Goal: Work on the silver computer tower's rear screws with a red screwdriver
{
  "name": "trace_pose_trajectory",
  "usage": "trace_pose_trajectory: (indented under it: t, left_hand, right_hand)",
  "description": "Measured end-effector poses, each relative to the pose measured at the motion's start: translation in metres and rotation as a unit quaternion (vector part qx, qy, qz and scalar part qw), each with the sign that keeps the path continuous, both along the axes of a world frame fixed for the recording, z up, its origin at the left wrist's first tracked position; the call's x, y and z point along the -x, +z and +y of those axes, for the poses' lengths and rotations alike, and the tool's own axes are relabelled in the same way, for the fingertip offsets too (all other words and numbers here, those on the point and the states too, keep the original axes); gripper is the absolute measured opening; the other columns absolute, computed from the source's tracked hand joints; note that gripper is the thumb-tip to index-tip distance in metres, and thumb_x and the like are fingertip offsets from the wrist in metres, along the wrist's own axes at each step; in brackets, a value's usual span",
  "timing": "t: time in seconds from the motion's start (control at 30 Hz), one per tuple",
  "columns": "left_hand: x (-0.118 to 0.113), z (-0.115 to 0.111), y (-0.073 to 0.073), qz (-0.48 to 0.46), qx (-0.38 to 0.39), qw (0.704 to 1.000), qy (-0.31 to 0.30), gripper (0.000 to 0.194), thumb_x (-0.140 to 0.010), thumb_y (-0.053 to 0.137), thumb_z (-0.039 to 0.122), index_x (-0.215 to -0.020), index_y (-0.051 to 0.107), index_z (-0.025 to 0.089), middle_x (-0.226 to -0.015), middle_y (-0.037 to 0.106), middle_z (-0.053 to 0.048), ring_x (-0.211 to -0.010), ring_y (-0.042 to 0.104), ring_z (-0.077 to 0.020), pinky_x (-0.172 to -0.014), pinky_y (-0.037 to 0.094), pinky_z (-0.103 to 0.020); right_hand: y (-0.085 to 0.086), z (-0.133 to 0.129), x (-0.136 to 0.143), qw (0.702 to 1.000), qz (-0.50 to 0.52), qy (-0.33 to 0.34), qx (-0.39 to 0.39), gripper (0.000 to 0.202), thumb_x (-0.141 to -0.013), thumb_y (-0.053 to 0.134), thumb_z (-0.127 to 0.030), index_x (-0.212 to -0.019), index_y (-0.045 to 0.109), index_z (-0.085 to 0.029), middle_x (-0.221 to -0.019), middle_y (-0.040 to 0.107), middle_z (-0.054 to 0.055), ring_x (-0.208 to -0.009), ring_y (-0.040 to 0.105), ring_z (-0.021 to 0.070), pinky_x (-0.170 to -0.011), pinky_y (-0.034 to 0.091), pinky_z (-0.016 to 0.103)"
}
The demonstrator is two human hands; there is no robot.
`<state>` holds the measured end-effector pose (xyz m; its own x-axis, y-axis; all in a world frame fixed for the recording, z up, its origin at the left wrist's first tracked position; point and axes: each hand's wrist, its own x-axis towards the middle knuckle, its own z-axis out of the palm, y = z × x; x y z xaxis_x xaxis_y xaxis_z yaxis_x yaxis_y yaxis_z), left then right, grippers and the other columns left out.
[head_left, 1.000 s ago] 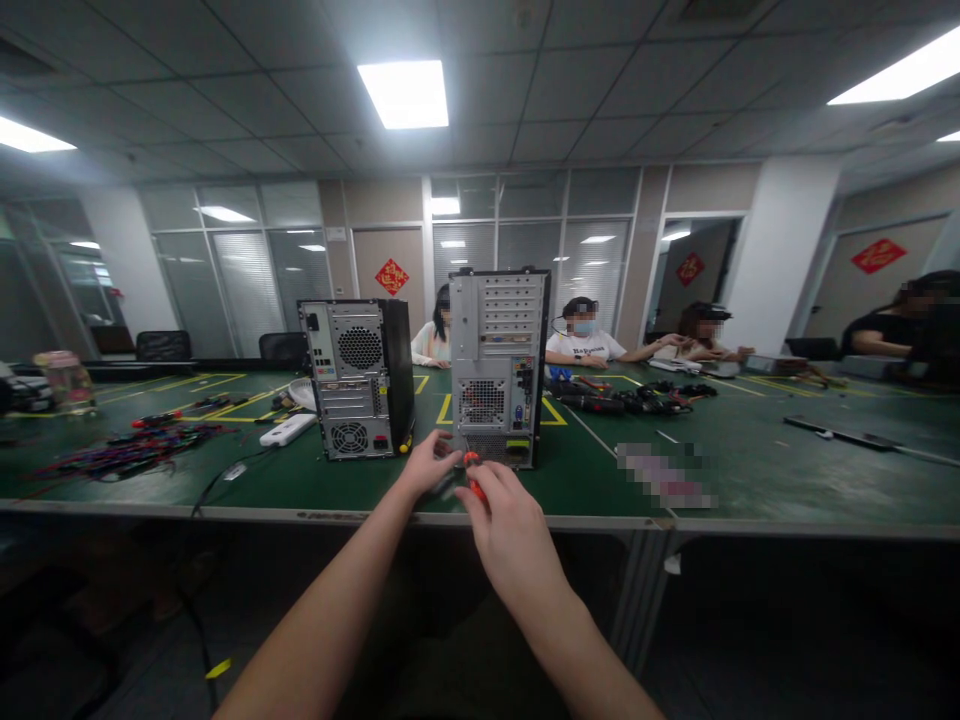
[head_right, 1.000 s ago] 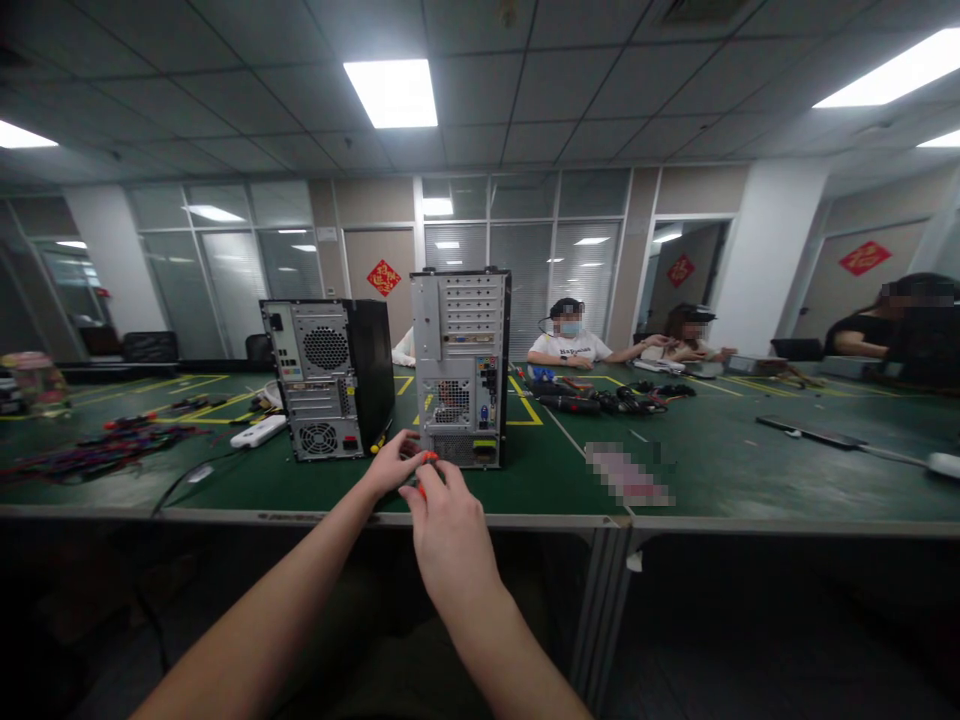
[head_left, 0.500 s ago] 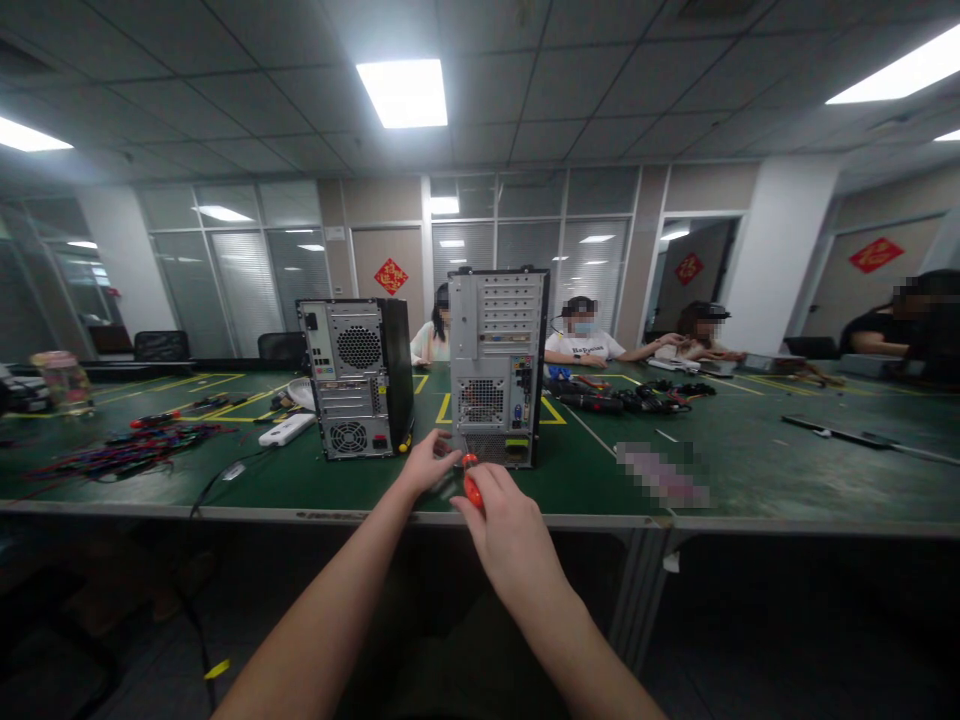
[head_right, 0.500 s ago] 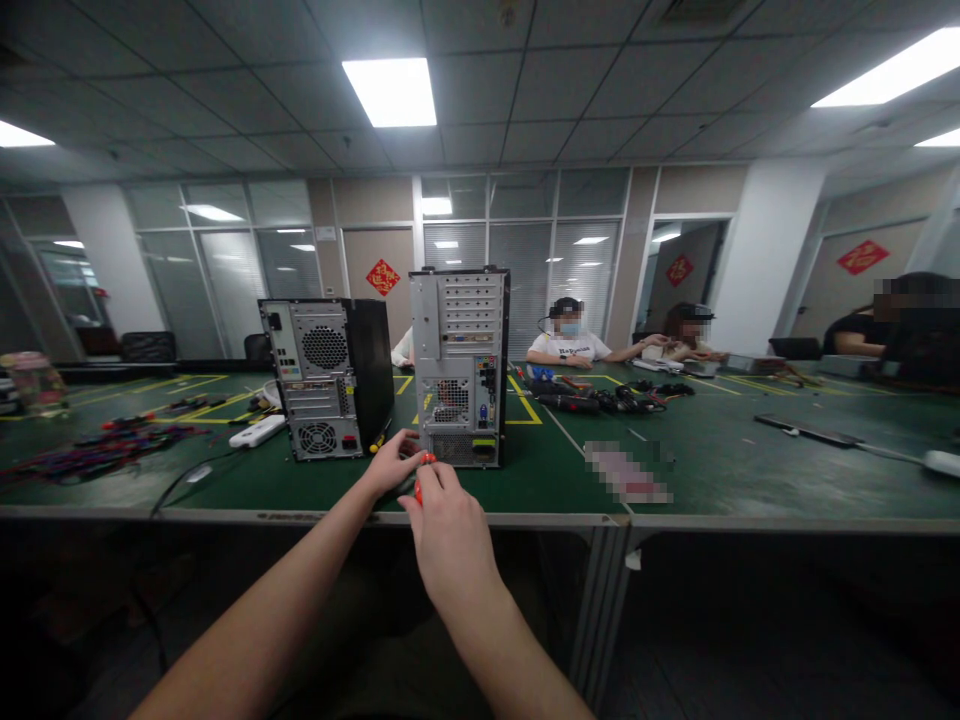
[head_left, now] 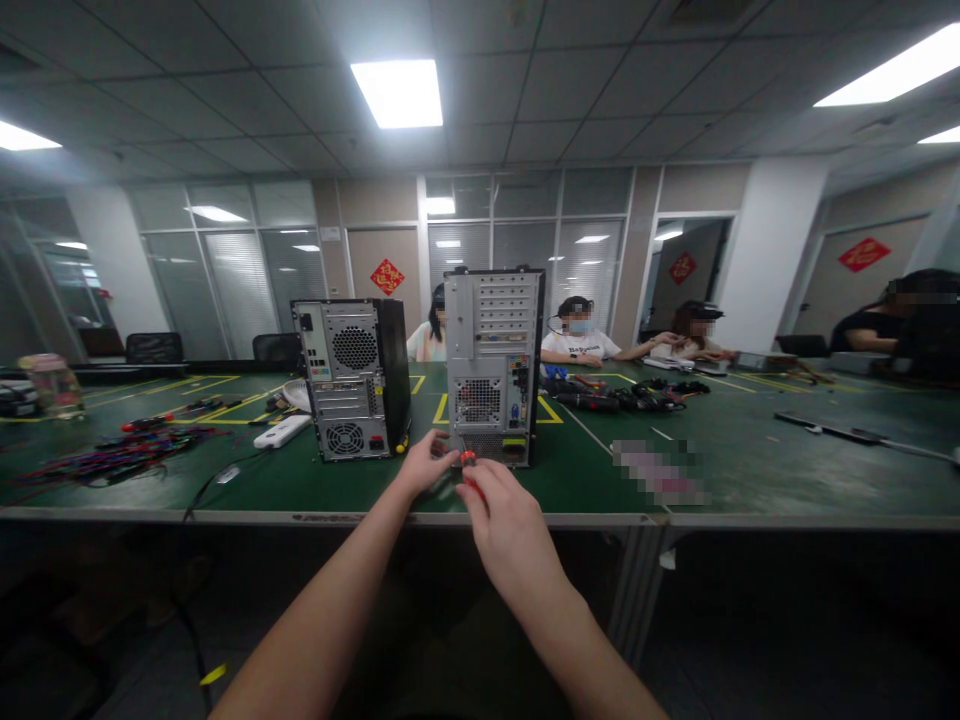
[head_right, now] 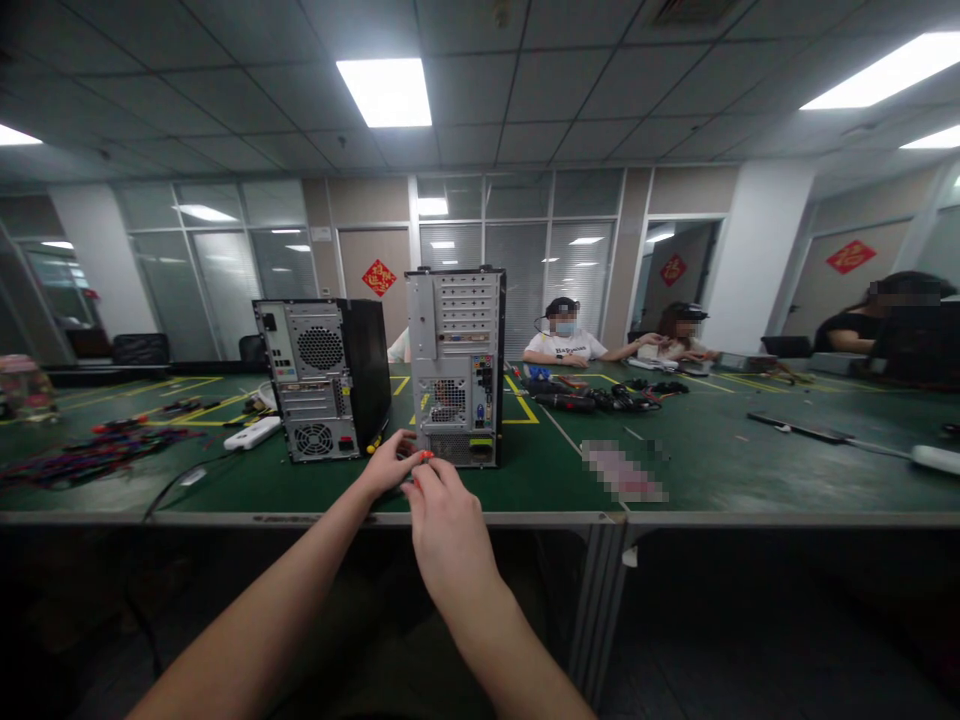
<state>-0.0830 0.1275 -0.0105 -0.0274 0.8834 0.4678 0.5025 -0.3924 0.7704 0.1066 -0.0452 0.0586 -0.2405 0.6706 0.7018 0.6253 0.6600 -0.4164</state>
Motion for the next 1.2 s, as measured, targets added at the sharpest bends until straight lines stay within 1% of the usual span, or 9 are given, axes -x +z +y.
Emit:
trace_pose_trajectory:
  t: [0.2, 0.3, 0.47, 0.67, 0.8, 0.9, 1.0, 1.13, 1.2]
  left_hand:
    - [-0.0013, -0.0034, 0.0031, 0.003, -0.001, 1.0, 0.007, 0.041, -0.077, 0.075, 0.04, -0.11, 0.064, 0.019, -0.087, 0.07, -0.003, -0.082, 0.066, -0.019, -0.078, 0.052, -0.031]
    - [-0.0007, -0.003, 0.0025, 0.002, -0.007, 1.0, 0.009, 0.041, -0.077, 0.077, 0.04, -0.11, 0.064, 0.019, -0.087, 0.07, -0.004, -0.083, 0.066, -0.0193, -0.077, 0.052, -0.031]
    - [0.0005, -0.0013, 0.0008, 0.009, -0.006, 1.0, 0.002, 0.042, -0.078, 0.075, 0.042, -0.112, 0.064, 0.019, -0.089, 0.071, -0.004, -0.084, 0.067, -0.0199, -0.076, 0.052, -0.031]
    - [0.0021, 0.0016, -0.0018, 0.023, -0.004, 1.0, 0.002, 0.043, -0.08, 0.073, 0.043, -0.114, 0.063, 0.019, -0.092, 0.071, -0.005, -0.087, 0.066, -0.0206, -0.08, 0.051, -0.033]
    - [0.0013, 0.0001, -0.0006, 0.017, -0.004, 1.0, 0.004, 0.041, -0.079, 0.074, 0.041, -0.112, 0.064, 0.019, -0.089, 0.071, -0.004, -0.086, 0.067, -0.0204, -0.079, 0.051, -0.032]
    - [0.0001, -0.0028, 0.0018, 0.012, 0.002, 1.0, 0.004, 0.041, -0.078, 0.074, 0.041, -0.112, 0.064, 0.019, -0.089, 0.071, -0.004, -0.086, 0.067, -0.0205, -0.078, 0.051, -0.032]
    - [-0.0004, -0.0045, 0.0031, 0.012, 0.0, 1.0, 0.001, 0.041, -0.079, 0.073, 0.04, -0.112, 0.063, 0.019, -0.09, 0.071, -0.004, -0.085, 0.067, -0.0203, -0.078, 0.052, -0.033]
    - [0.0003, -0.0028, 0.0014, 0.008, -0.006, 1.0, 0.003, 0.04, -0.078, 0.075, 0.039, -0.111, 0.064, 0.019, -0.089, 0.071, -0.004, -0.085, 0.067, -0.0203, -0.077, 0.052, -0.032]
    - [0.0011, -0.0009, -0.0003, 0.01, -0.01, 1.0, 0.005, 0.041, -0.078, 0.075, 0.041, -0.111, 0.065, 0.019, -0.088, 0.071, -0.004, -0.085, 0.067, -0.0206, -0.076, 0.052, -0.032]
  right_hand:
    - [0.0, -0.0001, -0.0061, 0.991, -0.119, -0.021, -0.049, 0.029, -0.096, 0.051, -0.008, -0.11, 0.073, -0.021, -0.128, 0.07, 0.008, -0.107, 0.062, 0.0262, -0.096, 0.052, 0.043]
    - [0.0011, 0.0006, -0.0043, 0.995, -0.09, -0.02, -0.031, 0.025, -0.099, 0.052, -0.014, -0.115, 0.07, -0.019, -0.129, 0.068, 0.009, -0.107, 0.064, 0.0251, -0.096, 0.053, 0.04]
    - [0.0024, 0.0022, 0.0001, 0.998, -0.012, -0.065, 0.01, 0.021, -0.102, 0.056, -0.026, -0.119, 0.065, -0.019, -0.115, 0.069, 0.01, -0.094, 0.07, 0.0228, -0.079, 0.054, 0.033]
    - [0.0025, -0.0008, -0.0037, 0.998, -0.051, -0.018, 0.015, 0.016, -0.096, 0.061, -0.016, -0.109, 0.068, -0.021, -0.122, 0.068, 0.009, -0.103, 0.068, 0.0233, -0.089, 0.054, 0.035]
    - [-0.0002, -0.0028, -0.0074, 0.996, -0.086, 0.001, 0.016, 0.027, -0.092, 0.056, -0.007, -0.111, 0.069, -0.02, -0.133, 0.065, 0.009, -0.115, 0.064, 0.0253, -0.101, 0.051, 0.042]
    - [-0.0002, -0.0043, -0.0086, 0.997, -0.073, 0.021, 0.031, 0.032, -0.091, 0.054, -0.005, -0.115, 0.069, -0.02, -0.136, 0.064, 0.009, -0.119, 0.063, 0.0242, -0.105, 0.05, 0.04]
    - [0.0017, -0.0053, -0.0071, 0.998, -0.036, 0.035, 0.045, 0.029, -0.093, 0.056, -0.008, -0.117, 0.066, -0.021, -0.13, 0.065, 0.009, -0.115, 0.065, 0.0229, -0.102, 0.051, 0.037]
    - [0.0046, -0.0038, -0.0033, 0.999, 0.006, 0.011, 0.048, 0.016, -0.097, 0.057, -0.018, -0.111, 0.064, -0.02, -0.115, 0.068, 0.009, -0.102, 0.068, 0.0231, -0.089, 0.054, 0.036]
    - [0.0052, -0.0023, -0.0028, 0.999, 0.023, 0.005, 0.043, 0.015, -0.099, 0.056, -0.021, -0.111, 0.065, -0.02, -0.113, 0.069, 0.01, -0.102, 0.068, 0.0232, -0.088, 0.054, 0.036]
